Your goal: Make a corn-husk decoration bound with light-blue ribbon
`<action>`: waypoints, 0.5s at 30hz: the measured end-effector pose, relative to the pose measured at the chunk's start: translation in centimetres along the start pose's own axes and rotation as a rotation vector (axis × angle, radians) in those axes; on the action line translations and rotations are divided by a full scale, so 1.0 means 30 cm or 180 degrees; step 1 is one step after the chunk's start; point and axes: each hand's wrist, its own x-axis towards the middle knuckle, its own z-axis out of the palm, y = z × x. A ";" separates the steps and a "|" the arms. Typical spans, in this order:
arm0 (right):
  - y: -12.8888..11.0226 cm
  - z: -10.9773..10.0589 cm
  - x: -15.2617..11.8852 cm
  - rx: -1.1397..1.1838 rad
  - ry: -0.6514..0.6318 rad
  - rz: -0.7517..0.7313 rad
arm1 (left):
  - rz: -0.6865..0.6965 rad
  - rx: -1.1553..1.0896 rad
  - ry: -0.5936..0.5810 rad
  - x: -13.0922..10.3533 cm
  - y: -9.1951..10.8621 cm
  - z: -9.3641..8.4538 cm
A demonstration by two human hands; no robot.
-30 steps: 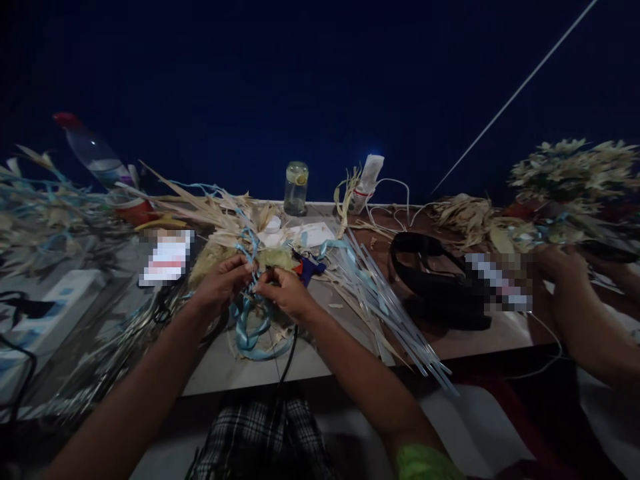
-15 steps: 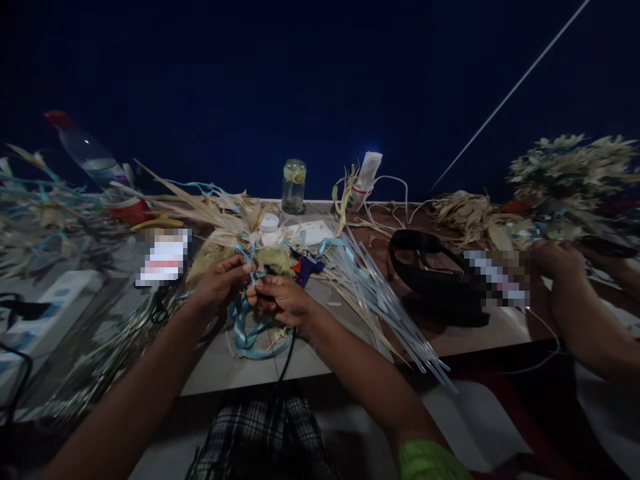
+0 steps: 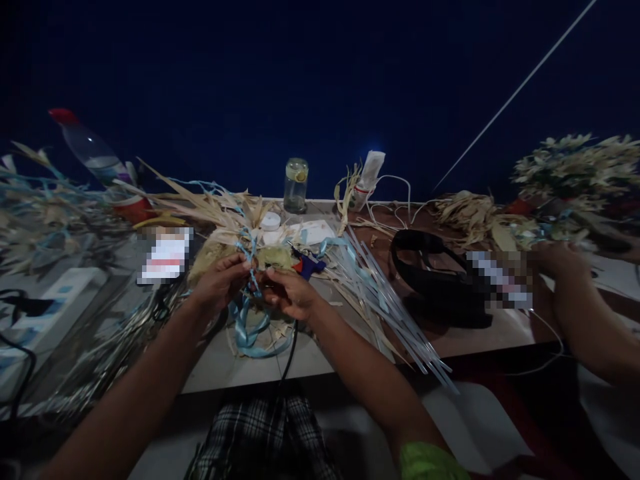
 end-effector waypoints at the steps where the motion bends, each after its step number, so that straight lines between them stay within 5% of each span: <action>1: 0.003 -0.001 0.001 -0.0026 -0.0055 0.0042 | -0.0027 0.0005 -0.0034 -0.001 0.000 0.000; 6: 0.013 -0.004 0.010 -0.0109 -0.0280 0.0170 | -0.0124 -0.0006 -0.0153 -0.005 0.000 0.004; 15: 0.022 0.019 0.005 -0.0272 0.0189 -0.0049 | 0.0090 0.0336 0.0034 0.010 -0.018 0.008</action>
